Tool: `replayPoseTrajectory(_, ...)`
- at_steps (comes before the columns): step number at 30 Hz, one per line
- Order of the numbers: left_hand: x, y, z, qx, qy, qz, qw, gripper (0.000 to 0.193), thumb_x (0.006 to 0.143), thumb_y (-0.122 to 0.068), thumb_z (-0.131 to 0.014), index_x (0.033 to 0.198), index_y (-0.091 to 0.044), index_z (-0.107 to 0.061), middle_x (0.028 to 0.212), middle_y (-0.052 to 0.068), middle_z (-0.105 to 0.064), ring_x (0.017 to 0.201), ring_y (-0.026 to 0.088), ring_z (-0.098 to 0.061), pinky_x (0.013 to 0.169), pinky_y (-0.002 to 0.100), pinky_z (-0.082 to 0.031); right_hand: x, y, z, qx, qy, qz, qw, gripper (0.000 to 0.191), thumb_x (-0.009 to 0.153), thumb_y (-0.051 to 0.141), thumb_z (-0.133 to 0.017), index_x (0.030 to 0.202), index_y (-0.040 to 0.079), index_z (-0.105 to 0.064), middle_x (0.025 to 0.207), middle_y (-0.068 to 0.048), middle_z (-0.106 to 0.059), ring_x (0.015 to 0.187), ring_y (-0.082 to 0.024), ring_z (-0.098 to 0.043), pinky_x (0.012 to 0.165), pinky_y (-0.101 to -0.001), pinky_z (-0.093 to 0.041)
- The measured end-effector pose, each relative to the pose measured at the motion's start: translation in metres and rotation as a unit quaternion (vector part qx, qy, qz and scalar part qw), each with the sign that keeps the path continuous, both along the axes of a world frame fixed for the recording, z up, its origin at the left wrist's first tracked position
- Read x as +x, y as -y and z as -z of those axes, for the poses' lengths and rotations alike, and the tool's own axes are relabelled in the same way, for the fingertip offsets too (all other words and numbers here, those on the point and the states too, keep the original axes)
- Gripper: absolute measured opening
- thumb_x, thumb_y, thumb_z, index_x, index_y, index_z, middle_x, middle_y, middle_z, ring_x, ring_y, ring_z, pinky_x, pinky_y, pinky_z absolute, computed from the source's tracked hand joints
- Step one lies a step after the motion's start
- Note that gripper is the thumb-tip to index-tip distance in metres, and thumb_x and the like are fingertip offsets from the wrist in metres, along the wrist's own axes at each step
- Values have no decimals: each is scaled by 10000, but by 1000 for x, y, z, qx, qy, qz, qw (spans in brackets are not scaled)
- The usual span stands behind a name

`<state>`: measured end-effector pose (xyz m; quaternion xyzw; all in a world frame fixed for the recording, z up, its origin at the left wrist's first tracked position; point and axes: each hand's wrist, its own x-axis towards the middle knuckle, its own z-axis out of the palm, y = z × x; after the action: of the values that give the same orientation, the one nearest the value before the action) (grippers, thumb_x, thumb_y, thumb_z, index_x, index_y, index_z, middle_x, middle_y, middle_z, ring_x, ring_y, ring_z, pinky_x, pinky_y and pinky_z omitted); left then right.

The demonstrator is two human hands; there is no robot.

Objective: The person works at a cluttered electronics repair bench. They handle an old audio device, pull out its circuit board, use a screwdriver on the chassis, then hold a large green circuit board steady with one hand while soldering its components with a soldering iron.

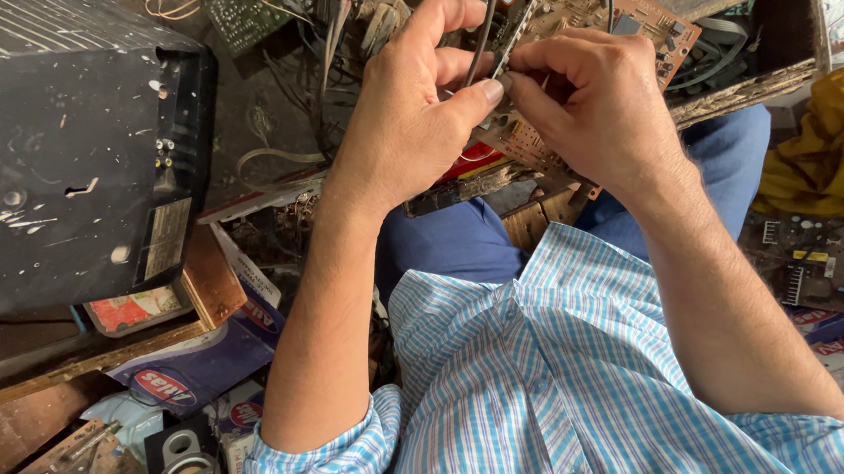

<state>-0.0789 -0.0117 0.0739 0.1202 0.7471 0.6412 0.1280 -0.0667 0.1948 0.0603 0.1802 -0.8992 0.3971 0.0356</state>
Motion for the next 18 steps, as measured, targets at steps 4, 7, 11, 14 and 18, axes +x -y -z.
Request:
replayPoseTrajectory(4,0,0,0,-31,-4,-3,999,515,955,-41,-688,1422,29,-483,1166,187,-780,1050,185,-797,871,314,-645,0,0,1,8,3,1,1000,117,999,72,-784,1086,-6,-773,849,-76,-711,704,-137,-681,626,-287,-536)
replayPoseTrajectory(7,0,0,0,-32,-4,-3,999,520,955,-41,-691,1426,28,-482,1171,193,-781,1055,193,-798,877,321,-644,0,1,1,-9,10,13,1000,127,992,65,-783,1095,-8,-771,880,-81,-721,724,-120,-695,640,-266,-559)
replayPoseTrajectory(11,0,1,2,-17,-6,1,1000,515,960,-32,-684,1427,35,-477,1181,198,-776,1063,197,-796,880,324,-643,1,1,1,-26,20,16,999,124,988,61,-786,1080,-17,-756,903,-82,-729,747,-113,-710,667,-250,-576)
replayPoseTrajectory(14,0,1,3,-7,-6,2,1000,513,961,-21,-680,1426,42,-473,1187,198,-769,1075,197,-790,885,325,-642,1,0,1,-27,19,10,999,124,993,56,-781,1086,-20,-753,910,-82,-728,757,-113,-714,676,-249,-578)
replayPoseTrajectory(18,0,1,3,-9,-13,3,1000,507,965,-17,-682,1423,44,-474,1198,193,-764,1086,192,-785,895,322,-641,1,1,2,-6,6,3,1000,115,993,61,-784,1075,-16,-758,892,-85,-714,747,-139,-696,659,-283,-559)
